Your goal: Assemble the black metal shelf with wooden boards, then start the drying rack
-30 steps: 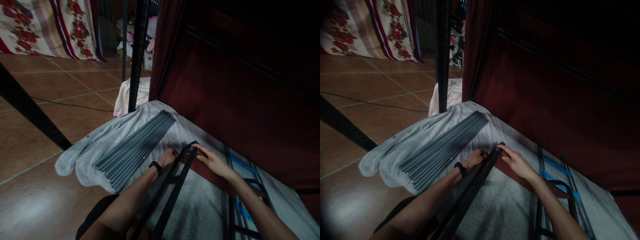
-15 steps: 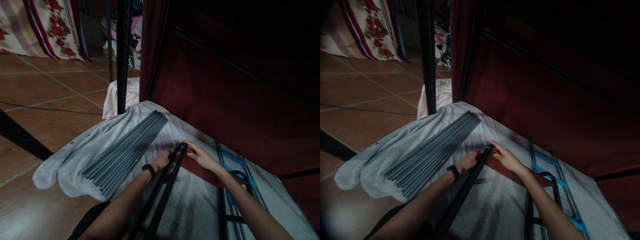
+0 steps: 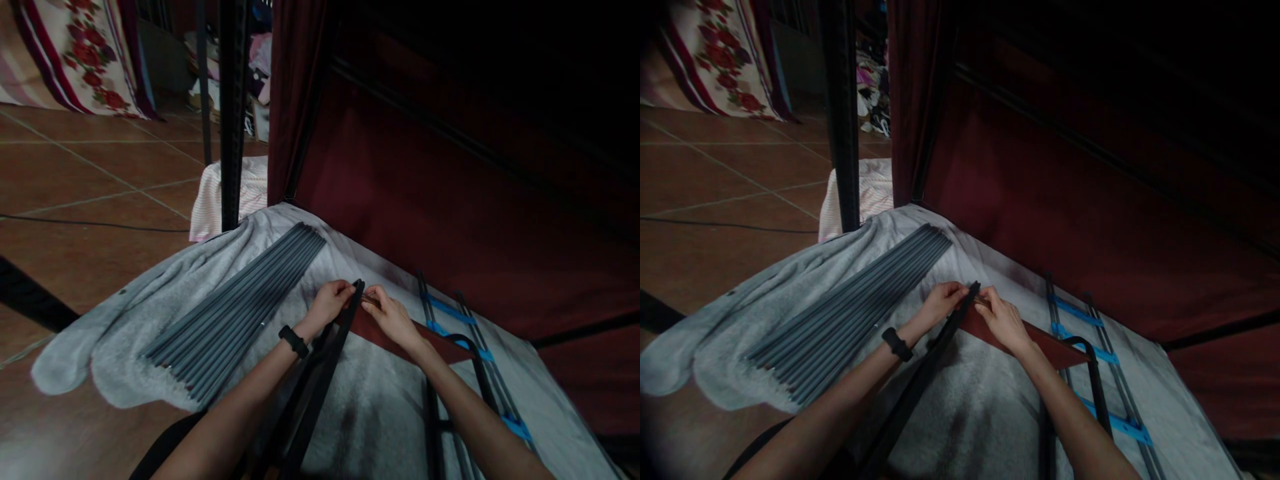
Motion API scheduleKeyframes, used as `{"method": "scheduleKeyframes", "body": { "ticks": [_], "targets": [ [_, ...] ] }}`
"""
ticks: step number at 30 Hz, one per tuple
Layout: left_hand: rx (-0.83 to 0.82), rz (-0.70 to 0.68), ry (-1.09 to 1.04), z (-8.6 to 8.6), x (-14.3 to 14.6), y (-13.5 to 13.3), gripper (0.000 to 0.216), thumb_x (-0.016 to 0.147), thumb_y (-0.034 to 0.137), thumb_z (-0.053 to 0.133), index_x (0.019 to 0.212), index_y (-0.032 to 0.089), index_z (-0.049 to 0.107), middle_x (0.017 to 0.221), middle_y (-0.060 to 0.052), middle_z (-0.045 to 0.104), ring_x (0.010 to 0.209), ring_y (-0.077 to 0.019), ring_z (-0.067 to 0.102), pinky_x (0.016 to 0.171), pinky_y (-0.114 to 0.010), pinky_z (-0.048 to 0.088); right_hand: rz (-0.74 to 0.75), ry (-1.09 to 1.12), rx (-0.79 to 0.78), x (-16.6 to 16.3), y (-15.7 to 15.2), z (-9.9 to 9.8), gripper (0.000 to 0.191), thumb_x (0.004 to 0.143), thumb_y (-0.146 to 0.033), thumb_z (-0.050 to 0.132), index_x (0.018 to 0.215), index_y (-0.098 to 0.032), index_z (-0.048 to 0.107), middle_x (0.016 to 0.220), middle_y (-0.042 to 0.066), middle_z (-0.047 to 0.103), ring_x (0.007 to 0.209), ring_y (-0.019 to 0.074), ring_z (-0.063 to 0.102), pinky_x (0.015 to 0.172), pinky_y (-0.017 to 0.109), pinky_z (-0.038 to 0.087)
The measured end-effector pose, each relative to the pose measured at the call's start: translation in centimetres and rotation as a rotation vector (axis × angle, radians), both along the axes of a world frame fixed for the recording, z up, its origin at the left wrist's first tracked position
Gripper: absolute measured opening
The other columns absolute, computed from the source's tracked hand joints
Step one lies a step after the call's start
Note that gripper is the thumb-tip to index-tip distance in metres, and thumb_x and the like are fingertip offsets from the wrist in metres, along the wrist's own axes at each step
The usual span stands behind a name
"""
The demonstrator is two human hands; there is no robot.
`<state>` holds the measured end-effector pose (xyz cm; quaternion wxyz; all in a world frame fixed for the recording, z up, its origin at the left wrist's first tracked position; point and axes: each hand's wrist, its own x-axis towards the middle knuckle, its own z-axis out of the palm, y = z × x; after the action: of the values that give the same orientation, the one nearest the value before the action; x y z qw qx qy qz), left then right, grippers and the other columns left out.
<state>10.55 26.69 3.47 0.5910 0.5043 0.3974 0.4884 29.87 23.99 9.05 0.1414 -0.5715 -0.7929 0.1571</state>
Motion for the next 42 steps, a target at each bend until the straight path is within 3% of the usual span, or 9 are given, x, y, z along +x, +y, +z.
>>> {"method": "scheduleKeyframes", "body": {
  "ticks": [6, 11, 17, 23, 29, 32, 35, 39, 42],
  "targets": [
    [-0.019, 0.059, -0.048, 0.3, 0.5, -0.1, 0.002, 0.085, 0.017, 0.068, 0.085, 0.016, 0.07, 0.075, 0.0, 0.068, 0.066, -0.0121, 0.059, 0.066, -0.023, 0.047, 0.083, 0.029, -0.016, 0.0, 0.4, 0.2, 0.025, 0.102, -0.037, 0.05, 0.121, -0.032, 0.065, 0.122, 0.002, 0.077, 0.112, 0.026, 0.073, 0.098, 0.04, 0.052],
    [-0.028, 0.021, -0.156, 0.2, 0.2, -0.2, 0.016, 0.086, 0.03, 0.074, 0.09, 0.015, 0.072, 0.078, -0.002, 0.07, 0.068, -0.0119, 0.06, 0.066, -0.023, 0.047, 0.075, 0.031, -0.031, -0.1, 0.4, 0.2, 0.026, 0.101, -0.036, 0.052, 0.121, -0.031, 0.067, 0.124, 0.002, 0.077, 0.114, 0.0253, 0.072, 0.1, 0.041, 0.052],
    [-0.076, 0.083, -0.148, -0.2, 0.3, -0.3, 0.021, 0.085, 0.031, 0.075, 0.073, 0.016, 0.066, 0.064, 0.002, 0.062, 0.059, -0.01, 0.054, 0.06, -0.022, 0.043, 0.078, 0.048, -0.044, 0.1, 0.7, -0.1, 0.029, 0.101, -0.036, 0.052, 0.125, -0.032, 0.068, 0.131, 0.002, 0.076, 0.12, 0.0251, 0.07, 0.104, 0.041, 0.052],
    [-0.06, 0.015, -0.179, 0.1, 0.0, -0.4, 0.015, 0.085, 0.03, 0.076, 0.091, 0.016, 0.075, 0.082, -0.002, 0.074, 0.071, -0.0127, 0.063, 0.068, -0.023, 0.048, 0.085, 0.061, -0.039, 0.3, 1.0, -0.5, 0.032, 0.101, -0.038, 0.053, 0.128, -0.032, 0.068, 0.133, 0.002, 0.075, 0.123, 0.0254, 0.069, 0.107, 0.043, 0.051],
    [-0.064, 0.079, -0.141, -0.3, 0.3, -0.2, 0.03, 0.083, 0.039, 0.08, 0.07, 0.016, 0.066, 0.06, 0.003, 0.059, 0.057, -0.0104, 0.052, 0.058, -0.023, 0.042, 0.067, 0.063, -0.022, 0.1, 0.8, -0.6, 0.033, 0.102, -0.038, 0.052, 0.13, -0.031, 0.068, 0.135, 0.003, 0.074, 0.125, 0.0262, 0.068, 0.108, 0.044, 0.051],
    [-0.061, 0.045, -0.207, 0.0, 0.0, -0.3, 0.02, 0.079, 0.033, 0.083, 0.081, 0.015, 0.072, 0.074, -0.001, 0.069, 0.067, -0.0119, 0.061, 0.067, -0.024, 0.049, 0.044, 0.05, -0.01, 0.0, 0.6, -0.6, 0.032, 0.102, -0.037, 0.053, 0.129, -0.031, 0.069, 0.133, 0.003, 0.075, 0.123, 0.0266, 0.069, 0.107, 0.044, 0.052],
    [-0.117, 0.039, -0.32, 0.0, -0.1, -0.5, 0.028, 0.074, 0.036, 0.086, 0.09, 0.016, 0.074, 0.084, -0.004, 0.074, 0.074, -0.0137, 0.066, 0.072, -0.025, 0.052, 0.036, 0.049, -0.009, 0.0, 0.6, -0.7, 0.033, 0.101, -0.035, 0.054, 0.13, -0.031, 0.069, 0.135, 0.002, 0.074, 0.125, 0.0258, 0.068, 0.108, 0.043, 0.051],
    [-0.142, 0.084, -0.265, -0.4, 0.2, -0.2, 0.032, 0.072, 0.043, 0.086, 0.071, 0.015, 0.069, 0.063, 0.0, 0.064, 0.057, -0.0105, 0.055, 0.058, -0.023, 0.044, 0.03, 0.036, 0.004, 0.0, 0.7, -0.9, 0.033, 0.101, -0.034, 0.054, 0.131, -0.031, 0.069, 0.135, 0.002, 0.074, 0.124, 0.0253, 0.069, 0.107, 0.042, 0.051],
    [-0.103, 0.088, -0.215, -0.2, 0.1, 0.0, 0.021, 0.071, 0.032, 0.085, 0.069, 0.016, 0.071, 0.062, 0.0, 0.065, 0.057, -0.0115, 0.056, 0.058, -0.023, 0.043, 0.033, 0.037, 0.017, 0.0, 0.6, -0.9, 0.033, 0.101, -0.034, 0.054, 0.13, -0.031, 0.07, 0.134, 0.002, 0.075, 0.122, 0.025, 0.069, 0.106, 0.041, 0.052]
  ]
}}
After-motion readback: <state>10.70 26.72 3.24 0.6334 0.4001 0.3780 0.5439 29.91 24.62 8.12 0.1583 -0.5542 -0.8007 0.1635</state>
